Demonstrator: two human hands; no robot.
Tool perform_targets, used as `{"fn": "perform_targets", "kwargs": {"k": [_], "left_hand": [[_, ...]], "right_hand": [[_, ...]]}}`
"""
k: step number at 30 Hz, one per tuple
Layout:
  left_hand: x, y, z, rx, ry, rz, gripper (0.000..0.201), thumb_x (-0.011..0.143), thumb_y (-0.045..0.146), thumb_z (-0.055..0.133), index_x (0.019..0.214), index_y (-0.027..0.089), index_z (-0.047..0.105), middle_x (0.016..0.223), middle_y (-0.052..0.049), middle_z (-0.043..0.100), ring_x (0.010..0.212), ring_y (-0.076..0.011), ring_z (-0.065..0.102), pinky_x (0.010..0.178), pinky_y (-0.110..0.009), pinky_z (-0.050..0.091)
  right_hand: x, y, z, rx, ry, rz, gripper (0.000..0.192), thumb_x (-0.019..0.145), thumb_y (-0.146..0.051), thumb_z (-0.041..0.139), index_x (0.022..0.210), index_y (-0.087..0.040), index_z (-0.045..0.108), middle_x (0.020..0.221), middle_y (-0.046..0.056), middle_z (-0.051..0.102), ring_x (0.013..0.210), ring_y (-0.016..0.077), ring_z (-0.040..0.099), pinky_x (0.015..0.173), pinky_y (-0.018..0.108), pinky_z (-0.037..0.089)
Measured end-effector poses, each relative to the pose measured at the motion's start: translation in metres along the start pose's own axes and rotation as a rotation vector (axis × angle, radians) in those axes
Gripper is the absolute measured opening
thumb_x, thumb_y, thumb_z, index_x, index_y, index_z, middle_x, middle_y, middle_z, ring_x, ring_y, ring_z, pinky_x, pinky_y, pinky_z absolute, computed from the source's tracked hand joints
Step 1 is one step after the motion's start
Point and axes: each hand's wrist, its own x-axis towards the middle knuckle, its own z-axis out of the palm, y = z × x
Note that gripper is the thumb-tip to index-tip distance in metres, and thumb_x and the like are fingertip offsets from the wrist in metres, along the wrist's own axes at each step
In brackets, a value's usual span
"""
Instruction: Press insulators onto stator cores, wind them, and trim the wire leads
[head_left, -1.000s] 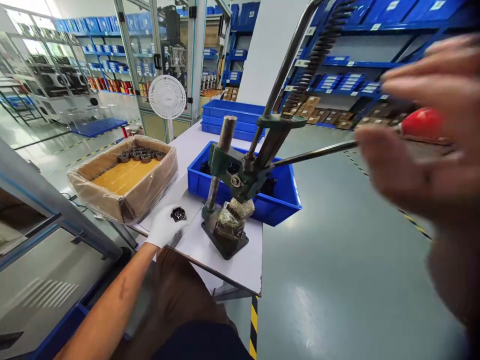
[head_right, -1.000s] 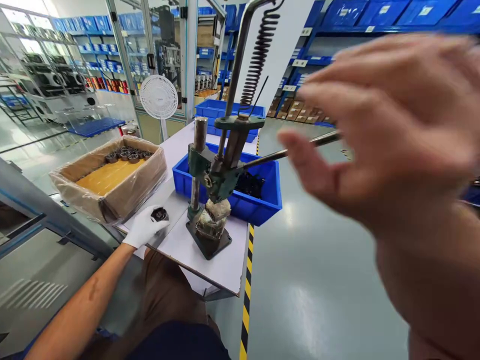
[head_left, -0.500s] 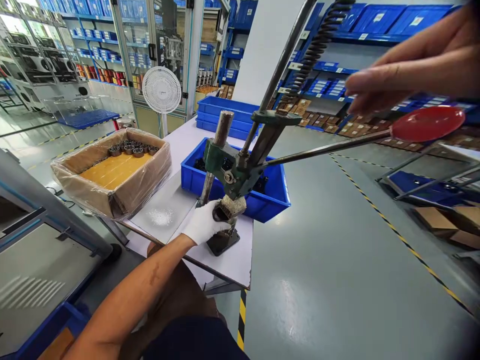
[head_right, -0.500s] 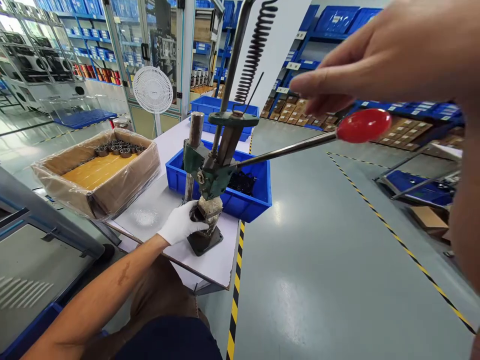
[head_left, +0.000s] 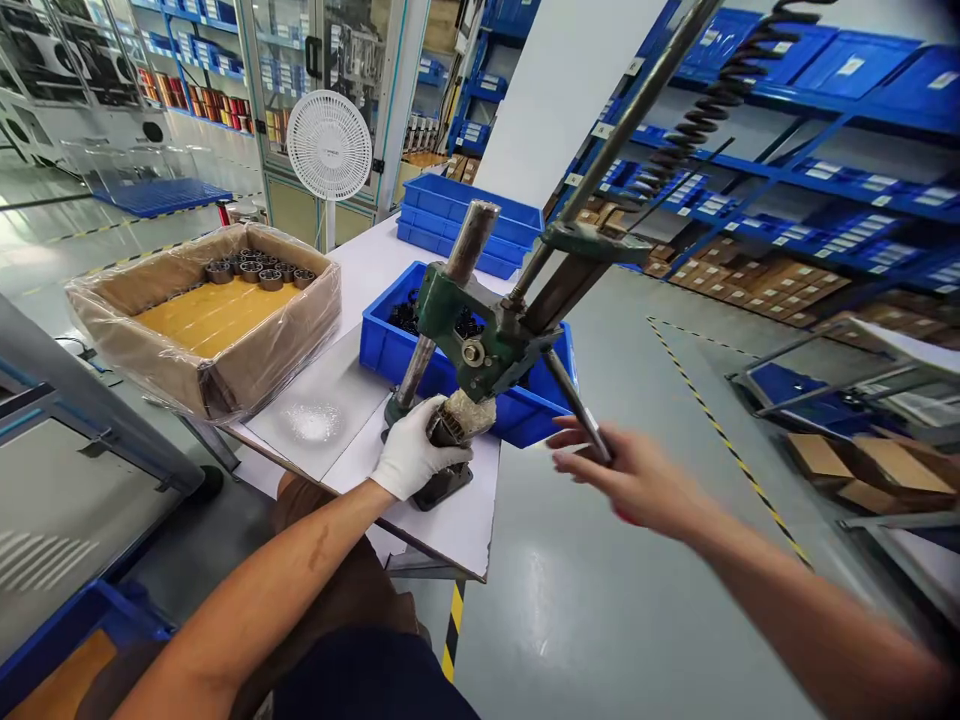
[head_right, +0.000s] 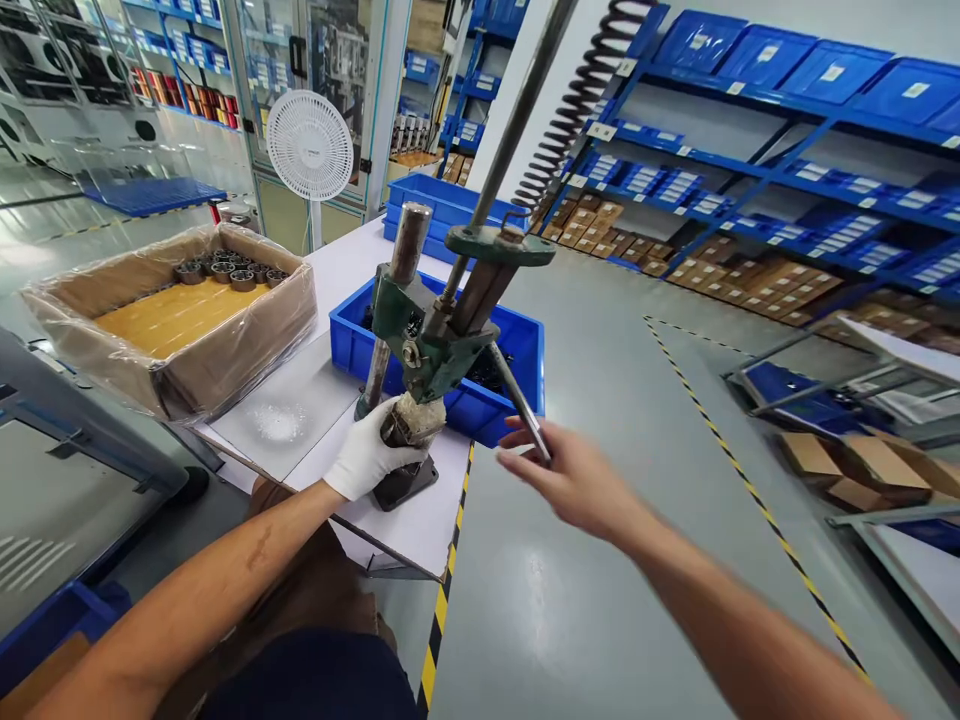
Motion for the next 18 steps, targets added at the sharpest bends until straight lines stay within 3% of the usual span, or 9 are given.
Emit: {"fn": "perform_targets", "kwargs": {"k": [2,5,7,9,12,15,18], "left_hand": [[-0.001,-0.001,0.0,-0.014,-0.006,-0.007,0.076,0.061,0.029,0.087,0.131,0.024,0.056,0.123,-0.005,0.069,0.114,-0.0245,0.064,0.103,-0.04,0.049],[-0.001,-0.003,0.0,-0.014,-0.011,-0.019,0.082,0.059,0.029,0.088,0.133,0.022,0.054,0.126,-0.006,0.068,0.117,-0.0252,0.063,0.104,-0.039,0.049],[-0.001,-0.005,0.001,-0.011,-0.014,-0.018,0.082,0.059,0.029,0.088,0.133,0.023,0.055,0.127,-0.006,0.067,0.117,-0.0252,0.063,0.103,-0.039,0.05],[-0.001,-0.005,0.001,-0.01,-0.011,-0.012,0.081,0.058,0.03,0.089,0.132,0.024,0.056,0.126,-0.005,0.068,0.116,-0.0249,0.063,0.103,-0.038,0.051],[-0.001,-0.006,0.002,-0.004,0.008,0.006,0.079,0.056,0.029,0.09,0.129,0.025,0.058,0.124,-0.004,0.068,0.115,-0.025,0.063,0.103,-0.039,0.05],[-0.001,-0.006,0.002,0.01,0.024,0.029,0.076,0.057,0.028,0.089,0.127,0.025,0.059,0.123,-0.004,0.068,0.115,-0.025,0.063,0.103,-0.04,0.049],[0.0,-0.004,0.003,0.028,0.025,0.062,0.07,0.059,0.026,0.087,0.124,0.025,0.06,0.119,-0.004,0.069,0.111,-0.0241,0.065,0.1,-0.039,0.051]], "right_hand": [[0.01,0.016,0.028,0.145,-0.212,0.138,0.069,0.069,-0.069,0.072,0.106,-0.011,0.068,0.099,0.015,0.071,0.08,0.0236,0.07,0.068,0.034,0.06],[0.022,0.026,0.041,0.204,-0.398,0.152,0.055,0.078,-0.066,0.065,0.086,-0.012,0.069,0.088,0.012,0.071,0.078,0.0213,0.068,0.071,0.031,0.056],[0.026,0.032,0.043,0.155,-0.317,0.108,0.053,0.081,-0.064,0.062,0.067,-0.013,0.064,0.069,0.009,0.066,0.063,0.017,0.062,0.061,0.028,0.05],[0.03,0.041,0.053,0.103,-0.126,0.054,0.057,0.082,-0.065,0.06,0.055,-0.015,0.054,0.054,0.005,0.055,0.051,0.0133,0.051,0.053,0.027,0.041],[0.044,0.053,0.085,0.104,0.109,-0.022,0.064,0.084,-0.072,0.051,0.051,-0.018,0.043,0.05,0.002,0.044,0.05,0.0114,0.041,0.052,0.027,0.034],[0.06,0.059,0.116,0.135,0.209,-0.074,0.068,0.083,-0.08,0.043,0.053,-0.019,0.038,0.052,0.001,0.04,0.054,0.0116,0.037,0.054,0.027,0.032],[0.061,0.057,0.118,0.161,0.174,-0.105,0.069,0.082,-0.08,0.047,0.052,-0.018,0.042,0.053,0.002,0.044,0.055,0.0122,0.041,0.056,0.027,0.036]]}}
